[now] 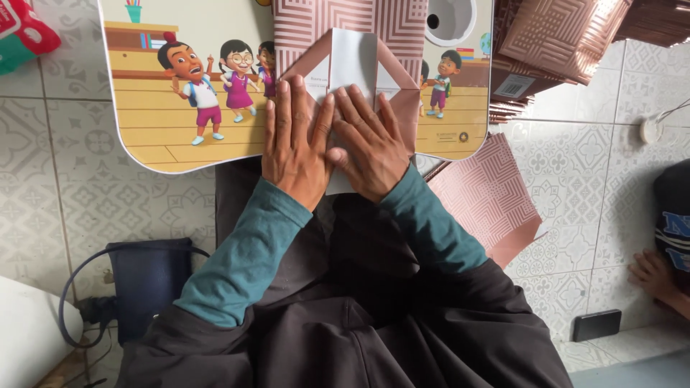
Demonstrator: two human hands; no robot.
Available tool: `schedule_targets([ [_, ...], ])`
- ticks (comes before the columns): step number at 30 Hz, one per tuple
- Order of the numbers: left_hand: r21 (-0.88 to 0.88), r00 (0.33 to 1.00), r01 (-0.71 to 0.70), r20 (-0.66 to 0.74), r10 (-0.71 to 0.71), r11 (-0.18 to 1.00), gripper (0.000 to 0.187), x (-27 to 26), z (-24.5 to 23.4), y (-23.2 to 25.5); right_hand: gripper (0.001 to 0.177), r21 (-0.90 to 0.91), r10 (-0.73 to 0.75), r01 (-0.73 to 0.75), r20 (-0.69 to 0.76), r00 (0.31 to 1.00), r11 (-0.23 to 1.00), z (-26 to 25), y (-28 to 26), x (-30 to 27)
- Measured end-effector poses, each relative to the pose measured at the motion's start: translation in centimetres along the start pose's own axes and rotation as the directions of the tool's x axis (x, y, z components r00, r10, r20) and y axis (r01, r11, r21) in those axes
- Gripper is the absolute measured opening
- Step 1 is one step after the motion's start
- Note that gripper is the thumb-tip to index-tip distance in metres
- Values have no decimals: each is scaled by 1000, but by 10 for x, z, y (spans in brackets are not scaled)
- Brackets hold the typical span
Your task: Folding a patterned paper sheet into a small box on a lap desk.
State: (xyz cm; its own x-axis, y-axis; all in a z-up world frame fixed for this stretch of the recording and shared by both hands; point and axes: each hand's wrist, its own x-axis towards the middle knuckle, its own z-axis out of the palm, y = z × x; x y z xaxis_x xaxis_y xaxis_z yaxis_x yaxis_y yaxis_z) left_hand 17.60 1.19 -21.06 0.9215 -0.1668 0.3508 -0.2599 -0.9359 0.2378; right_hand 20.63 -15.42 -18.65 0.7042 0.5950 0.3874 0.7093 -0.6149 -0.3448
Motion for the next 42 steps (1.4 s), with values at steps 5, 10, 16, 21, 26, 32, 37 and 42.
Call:
schedule_targets([
  [5, -24, 990, -70, -126, 66, 997, 50, 8, -2, -12, 43, 383, 58, -86, 85, 995, 920, -23, 16, 9],
  [10, 160, 959, -128, -232, 163, 979, 47, 28, 4, -38, 24, 463, 296, -191, -166, 941, 866, -44, 51, 14],
  [16, 37, 989, -114, -87, 117, 993, 85, 62, 21, -68, 63, 127, 236, -219, -138, 962, 967, -41, 92, 6],
  [21, -180, 997, -39, -76, 25, 983, 55, 70, 34, -78, 25, 179, 147, -151, 34, 989, 972, -45, 114, 9],
  [26, -139, 973, -136, -207, 105, 981, 25, 57, 31, -68, 15, 234, 114, -121, 45, 992, 965, -57, 100, 5],
  [32, -81, 938, -245, -271, 215, 966, 20, 25, -22, -42, 31, -16, -79, 80, 53, 995, 997, -58, 82, -12],
  [37, -19, 951, -244, -200, 235, 970, 50, -4, -36, -33, 40, -170, -98, 105, 48, 994, 980, -46, 45, -5],
  [42, -4, 923, -253, -299, 240, 967, 27, -2, -20, -31, 47, -60, -84, 81, -41, 996, 995, 2, 1, 22],
])
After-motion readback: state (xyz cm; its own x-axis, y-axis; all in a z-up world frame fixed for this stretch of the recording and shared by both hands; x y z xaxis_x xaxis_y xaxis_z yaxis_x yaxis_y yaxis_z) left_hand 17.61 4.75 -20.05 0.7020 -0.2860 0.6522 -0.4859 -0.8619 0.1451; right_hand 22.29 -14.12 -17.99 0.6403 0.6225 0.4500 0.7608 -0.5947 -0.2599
